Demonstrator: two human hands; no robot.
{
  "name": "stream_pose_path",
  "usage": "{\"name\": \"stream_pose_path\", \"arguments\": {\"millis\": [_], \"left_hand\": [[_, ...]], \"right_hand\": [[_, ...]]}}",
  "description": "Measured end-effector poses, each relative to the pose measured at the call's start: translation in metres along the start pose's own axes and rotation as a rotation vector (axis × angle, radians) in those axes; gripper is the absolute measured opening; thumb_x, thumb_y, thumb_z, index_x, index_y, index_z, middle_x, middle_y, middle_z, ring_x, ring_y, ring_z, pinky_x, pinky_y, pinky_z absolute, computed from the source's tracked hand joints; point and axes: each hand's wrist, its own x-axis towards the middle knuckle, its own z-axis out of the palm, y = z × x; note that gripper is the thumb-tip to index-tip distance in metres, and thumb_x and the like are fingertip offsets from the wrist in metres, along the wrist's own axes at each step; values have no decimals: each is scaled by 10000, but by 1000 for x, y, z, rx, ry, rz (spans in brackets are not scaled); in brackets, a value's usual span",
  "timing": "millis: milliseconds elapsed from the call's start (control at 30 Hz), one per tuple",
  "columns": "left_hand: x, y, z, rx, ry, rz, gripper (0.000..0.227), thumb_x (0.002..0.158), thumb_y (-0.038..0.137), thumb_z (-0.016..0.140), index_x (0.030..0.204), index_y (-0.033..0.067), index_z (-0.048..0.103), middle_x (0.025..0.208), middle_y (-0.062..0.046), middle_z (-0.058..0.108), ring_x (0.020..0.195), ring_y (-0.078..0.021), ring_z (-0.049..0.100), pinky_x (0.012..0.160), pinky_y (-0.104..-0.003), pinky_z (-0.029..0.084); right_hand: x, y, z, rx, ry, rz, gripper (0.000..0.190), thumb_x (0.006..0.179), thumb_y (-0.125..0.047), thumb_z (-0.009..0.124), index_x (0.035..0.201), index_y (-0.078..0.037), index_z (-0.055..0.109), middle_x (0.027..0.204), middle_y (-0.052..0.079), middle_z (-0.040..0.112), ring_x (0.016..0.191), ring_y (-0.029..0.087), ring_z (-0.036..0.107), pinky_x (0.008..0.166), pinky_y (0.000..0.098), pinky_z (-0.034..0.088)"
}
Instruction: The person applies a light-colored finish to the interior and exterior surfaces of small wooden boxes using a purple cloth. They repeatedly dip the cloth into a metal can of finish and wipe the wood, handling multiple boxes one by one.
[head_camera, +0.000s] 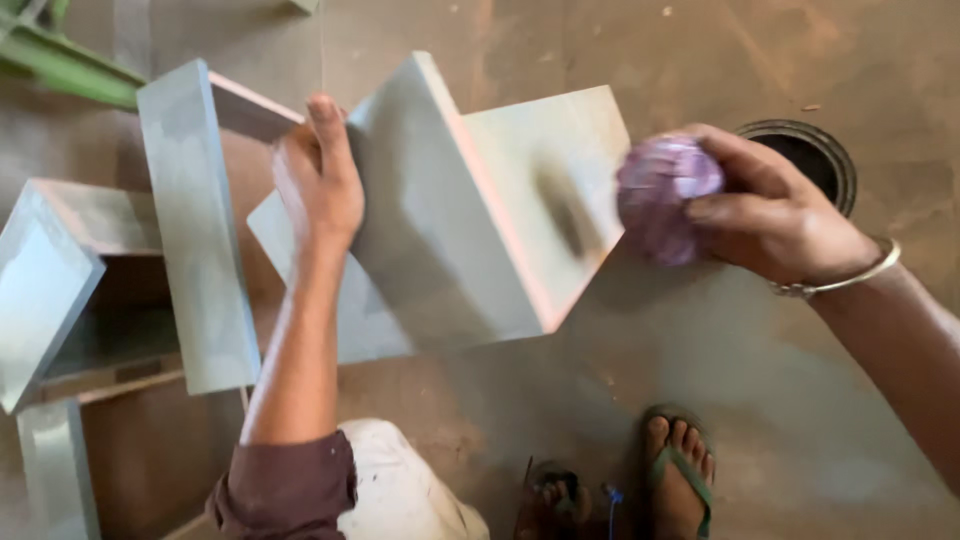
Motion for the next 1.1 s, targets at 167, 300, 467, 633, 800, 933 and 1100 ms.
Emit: {"name": "stream_pose_path", "arguments": {"millis": [167, 300, 467, 633, 800, 933, 1100], "left_hand": [[30, -55, -22, -91, -47, -136, 960, 963, 882, 240, 957, -12, 588, 921, -119, 577, 908, -236, 571, 841, -441, 464], [50, -58, -17, -114, -55, -202, 966, 904, 909, 270, 1221, 56, 595, 1091, -132, 543, 996, -234, 584, 816, -475, 508], [57, -26, -4, -246, -108, -70, 938, 893, 912, 240, 606, 51, 479, 594, -9, 403, 574, -162, 444, 537, -416, 362], [60, -15, -11, -207, -24, -95, 910, 829, 948, 266, 579, 89, 432, 585, 15, 396, 566, -128, 428, 494, -403, 346], [57, -20, -24, -161, 20, -128, 889, 841, 950, 244, 600, 109, 403, 602, 24, 416, 564, -134, 449, 509, -392, 368], [49, -19, -27, -230, -17, -117, 898, 885, 935, 294, 609, 86, 395, 617, 4, 433, 614, -139, 463, 572, -381, 428], [42, -12, -24, -237, -82, -129, 878, 872, 900, 274, 592, 81, 422, 587, 2, 423, 563, -142, 442, 545, -381, 381]], "right_hand": [[51, -35, 95, -495, -293, -57, 551, 904, -51, 663, 1442, -40, 544, 1157, 99, 697, 1036, 198, 652, 924, 358, 544], [82, -30, 143, -601, -406, -160, 554, 891, -36, 673, 1429, -47, 545, 1295, 79, 676, 1181, 192, 621, 1019, 358, 517], [104, -23, 164, -1008, -165, -596, 521, 920, -28, 722, 1410, -61, 548, 1379, 114, 644, 1268, 233, 638, 1060, 385, 550], [89, 9, 180, -1358, -41, -973, 618, 846, -65, 806, 1426, -29, 594, 1394, 169, 587, 1271, 338, 583, 1048, 453, 533], [50, 47, 191, -1480, -247, -1205, 599, 785, -118, 750, 1373, -97, 635, 1383, 136, 595, 1224, 310, 589, 1016, 461, 552], [88, 32, 174, -1490, -179, -1228, 570, 883, -141, 727, 1436, -49, 623, 1435, 163, 550, 1273, 302, 572, 1066, 459, 510], [163, -12, 166, -1523, 74, -1120, 588, 914, 55, 632, 1493, -34, 591, 1472, 162, 554, 1331, 358, 556, 1138, 460, 494]]}}
